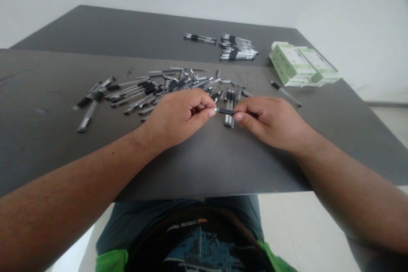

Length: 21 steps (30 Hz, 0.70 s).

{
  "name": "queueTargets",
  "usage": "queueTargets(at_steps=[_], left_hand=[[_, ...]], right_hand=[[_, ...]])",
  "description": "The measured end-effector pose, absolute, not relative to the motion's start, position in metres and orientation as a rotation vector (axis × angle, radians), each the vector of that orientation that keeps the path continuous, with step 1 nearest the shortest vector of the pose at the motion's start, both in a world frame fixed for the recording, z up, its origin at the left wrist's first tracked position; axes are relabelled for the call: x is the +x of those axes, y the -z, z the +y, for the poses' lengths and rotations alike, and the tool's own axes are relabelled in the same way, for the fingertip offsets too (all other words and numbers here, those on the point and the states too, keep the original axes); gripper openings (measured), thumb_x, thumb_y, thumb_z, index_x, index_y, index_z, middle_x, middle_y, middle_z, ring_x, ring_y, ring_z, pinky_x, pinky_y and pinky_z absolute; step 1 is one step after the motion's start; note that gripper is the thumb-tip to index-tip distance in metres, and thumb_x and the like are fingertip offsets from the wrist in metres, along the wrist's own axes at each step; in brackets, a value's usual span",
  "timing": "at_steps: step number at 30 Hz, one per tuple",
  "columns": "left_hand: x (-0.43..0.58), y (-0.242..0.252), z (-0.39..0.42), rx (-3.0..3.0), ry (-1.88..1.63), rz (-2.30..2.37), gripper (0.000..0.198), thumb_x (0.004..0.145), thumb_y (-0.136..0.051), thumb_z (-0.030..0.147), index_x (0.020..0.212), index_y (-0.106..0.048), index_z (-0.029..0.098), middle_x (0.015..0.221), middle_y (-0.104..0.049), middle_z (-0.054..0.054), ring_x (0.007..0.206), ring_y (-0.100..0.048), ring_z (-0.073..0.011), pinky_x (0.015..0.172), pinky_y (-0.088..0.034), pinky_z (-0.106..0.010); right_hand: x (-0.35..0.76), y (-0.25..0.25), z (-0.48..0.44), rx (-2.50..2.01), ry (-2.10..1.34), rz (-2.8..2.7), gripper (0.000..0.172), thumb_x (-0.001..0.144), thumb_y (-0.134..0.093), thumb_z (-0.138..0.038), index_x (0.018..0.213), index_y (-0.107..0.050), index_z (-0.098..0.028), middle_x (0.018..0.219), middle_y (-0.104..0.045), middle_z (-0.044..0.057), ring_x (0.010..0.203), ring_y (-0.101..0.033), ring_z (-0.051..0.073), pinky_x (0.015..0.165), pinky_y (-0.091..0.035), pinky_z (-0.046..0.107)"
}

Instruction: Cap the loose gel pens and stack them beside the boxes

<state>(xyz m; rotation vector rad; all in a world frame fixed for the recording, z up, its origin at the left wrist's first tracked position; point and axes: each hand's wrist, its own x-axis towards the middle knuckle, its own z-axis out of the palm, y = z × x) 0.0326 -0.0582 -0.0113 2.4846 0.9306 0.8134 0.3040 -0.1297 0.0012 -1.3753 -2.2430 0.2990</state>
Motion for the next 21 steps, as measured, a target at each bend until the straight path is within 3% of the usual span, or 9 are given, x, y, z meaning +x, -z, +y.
queueTargets(at_steps=[7, 11, 16, 19, 21], left_hand=[[0.033, 0.0097, -0.0578, 2.492, -0.792, 0.922, 0.016, 0.101, -0.069, 0.032, 0.105, -0.084, 0.027, 0.093, -0.084, -0.001, 0.083, -0.076, -0.0203, 0.082, -0.06, -0.032], [0.0334, 0.0099, -0.0575, 2.486, -0.795, 0.925, 0.016, 0.102, -0.069, 0.032, 0.106, -0.084, 0.026, 0.093, -0.084, -0.001, 0.083, -0.075, -0.02, 0.081, -0.059, -0.032], [0.0333, 0.0109, -0.0565, 2.492, -0.807, 0.903, 0.016, 0.101, -0.069, 0.031, 0.105, -0.084, 0.026, 0.092, -0.083, -0.001, 0.082, -0.075, -0.0197, 0.081, -0.059, -0.032], [0.0328, 0.0102, -0.0568, 2.49, -0.801, 0.911, 0.016, 0.101, -0.069, 0.033, 0.105, -0.084, 0.026, 0.092, -0.083, -0.001, 0.082, -0.075, -0.02, 0.081, -0.059, -0.032], [0.0327, 0.0099, -0.0574, 2.488, -0.811, 0.919, 0.017, 0.102, -0.068, 0.033, 0.106, -0.084, 0.026, 0.092, -0.084, -0.002, 0.083, -0.076, -0.0202, 0.081, -0.059, -0.032]], right_hand=[[0.3039, -0.0008, -0.1294, -1.366, -0.323, -2.218, 0.017, 0.106, -0.074, -0.039, 0.103, -0.079, -0.024, 0.087, -0.081, 0.002, 0.075, -0.071, 0.019, 0.073, -0.05, 0.031], [0.3037, -0.0011, -0.1299, -1.341, -0.356, -2.228, 0.025, 0.112, -0.065, -0.041, 0.102, -0.079, -0.024, 0.088, -0.081, 0.003, 0.077, -0.073, 0.02, 0.075, -0.051, 0.031], [0.3032, -0.0013, -0.1299, -1.389, -0.344, -2.204, 0.014, 0.105, -0.075, -0.036, 0.102, -0.078, -0.024, 0.088, -0.081, 0.002, 0.074, -0.07, 0.019, 0.072, -0.05, 0.031], [0.3031, -0.0017, -0.1298, -1.342, -0.335, -2.246, 0.026, 0.113, -0.063, -0.04, 0.099, -0.078, -0.025, 0.086, -0.081, 0.003, 0.077, -0.072, 0.02, 0.074, -0.051, 0.032], [0.3031, -0.0019, -0.1298, -1.343, -0.339, -2.226, 0.024, 0.112, -0.064, -0.04, 0.101, -0.078, -0.025, 0.088, -0.081, 0.003, 0.077, -0.073, 0.02, 0.073, -0.051, 0.032]])
